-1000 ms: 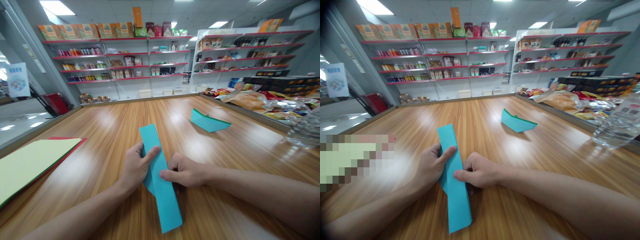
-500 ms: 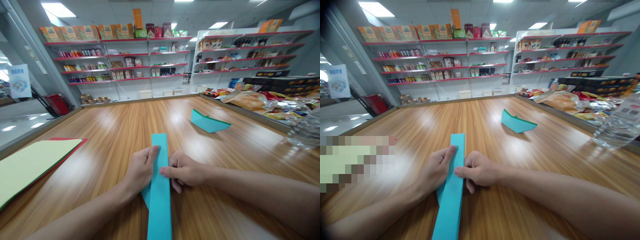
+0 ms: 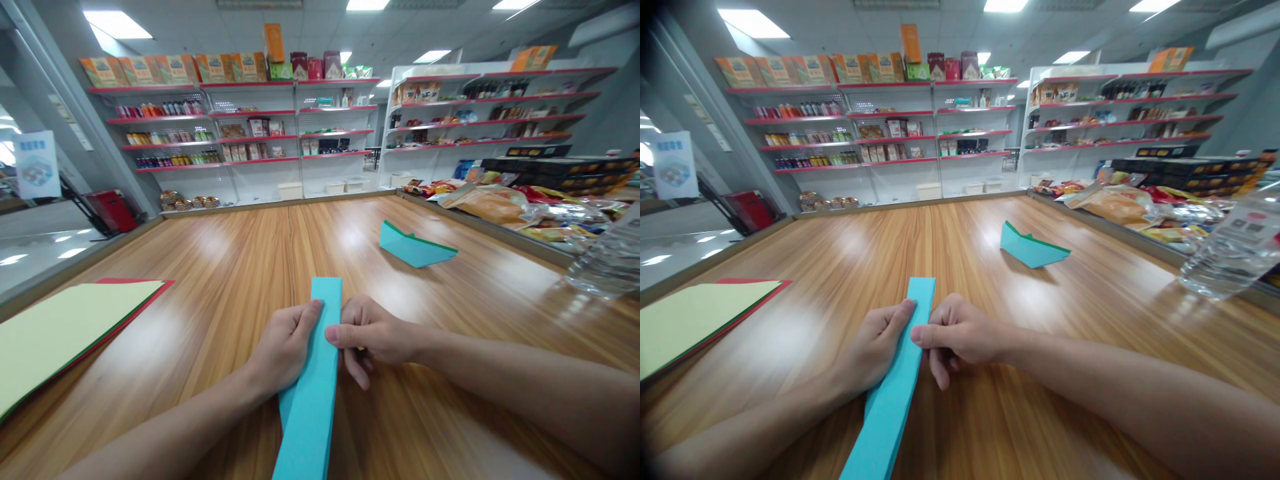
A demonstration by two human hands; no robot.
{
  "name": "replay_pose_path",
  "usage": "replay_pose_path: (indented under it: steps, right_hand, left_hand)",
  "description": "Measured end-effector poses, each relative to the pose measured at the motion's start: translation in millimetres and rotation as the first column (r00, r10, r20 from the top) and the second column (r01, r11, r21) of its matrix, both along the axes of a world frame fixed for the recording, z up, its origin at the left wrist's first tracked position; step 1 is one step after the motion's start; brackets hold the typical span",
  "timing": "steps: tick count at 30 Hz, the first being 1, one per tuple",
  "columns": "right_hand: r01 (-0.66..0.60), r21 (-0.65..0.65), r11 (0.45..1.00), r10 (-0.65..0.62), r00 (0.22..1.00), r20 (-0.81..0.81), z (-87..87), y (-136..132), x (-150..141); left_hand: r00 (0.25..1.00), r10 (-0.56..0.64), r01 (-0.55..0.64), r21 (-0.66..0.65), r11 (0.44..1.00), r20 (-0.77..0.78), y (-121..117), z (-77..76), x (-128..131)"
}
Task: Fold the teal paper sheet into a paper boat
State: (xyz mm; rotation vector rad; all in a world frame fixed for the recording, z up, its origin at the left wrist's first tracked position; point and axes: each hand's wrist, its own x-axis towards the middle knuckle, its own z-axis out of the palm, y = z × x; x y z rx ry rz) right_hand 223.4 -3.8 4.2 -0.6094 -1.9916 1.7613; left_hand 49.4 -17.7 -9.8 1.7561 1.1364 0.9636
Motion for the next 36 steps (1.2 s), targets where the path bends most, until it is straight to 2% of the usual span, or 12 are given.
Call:
replay_pose_path:
  steps: [3,6,11,13,16,17,20,22,27,31,33,36]
  right_hand:
    - [0.135,0.024,0.991,-0.134,0.991,-0.02,-4.5,3.0,-1.6]
    - [0.29,0.037,0.956,-0.287,0.954,-0.085,-6.9,5.4,-1.9]
    - [0.184,-0.031,0.982,-0.187,0.974,-0.13,-3.2,2.8,-0.3]
    - [0.262,-0.019,0.965,-0.262,0.955,-0.138,-3.2,3.4,-0.6]
    - [0.417,-0.003,0.909,-0.413,0.897,-0.158,-5.3,6.9,-0.4]
    - [0.421,-0.028,0.906,-0.42,0.893,-0.164,-6.1,8.1,0.0]
    - [0.321,-0.167,0.932,-0.35,0.917,-0.191,-7.6,10.1,1.4]
    - [0.283,-0.234,0.93,-0.334,0.917,-0.218,-8.1,10.2,1.3]
    - [0.385,-0.22,0.896,-0.433,0.867,-0.247,-8.8,11.9,-0.2]
    - [0.326,-0.286,0.901,-0.4,0.88,-0.256,-10.8,14.4,-0.1]
    - [0.33,-0.252,0.91,-0.392,0.883,-0.258,-12.4,13.4,-1.2]
    - [0.321,-0.078,0.944,-0.33,0.925,-0.188,-13.1,7.7,-4.1]
  left_hand:
    - [0.999,0.037,-0.035,0.036,0.999,-0.029,0.5,-0.2,-1.9]
    - [0.996,0.057,-0.052,0.069,0.996,-0.069,1.3,-1.1,-4.5]
    - [0.989,-0.128,0.133,-0.072,0.988,0.074,1.0,-0.2,-4.5]
    - [0.991,-0.115,0.12,-0.066,0.991,0.072,1.1,0.2,-4.1]
    - [0.998,-0.063,0.063,-0.021,0.998,0.015,1.3,0.7,-4.4]
    - [0.998,-0.069,0.069,-0.024,0.997,0.011,1.2,0.9,-4.7]
    - [0.988,-0.14,0.145,-0.08,0.986,0.061,0.9,2.0,-5.3]
    - [0.983,-0.164,0.173,-0.111,0.979,0.086,1.1,2.4,-5.5]
    - [0.986,-0.149,0.156,-0.091,0.984,0.075,2.2,1.9,-6.1]
    - [0.984,-0.154,0.161,-0.09,0.983,0.085,2.2,1.4,-6.0]
    - [0.991,-0.118,0.123,-0.062,0.991,0.069,2.7,0.3,-5.8]
    - [0.998,-0.046,0.046,-0.008,0.999,0.033,4.1,-2.3,-5.4]
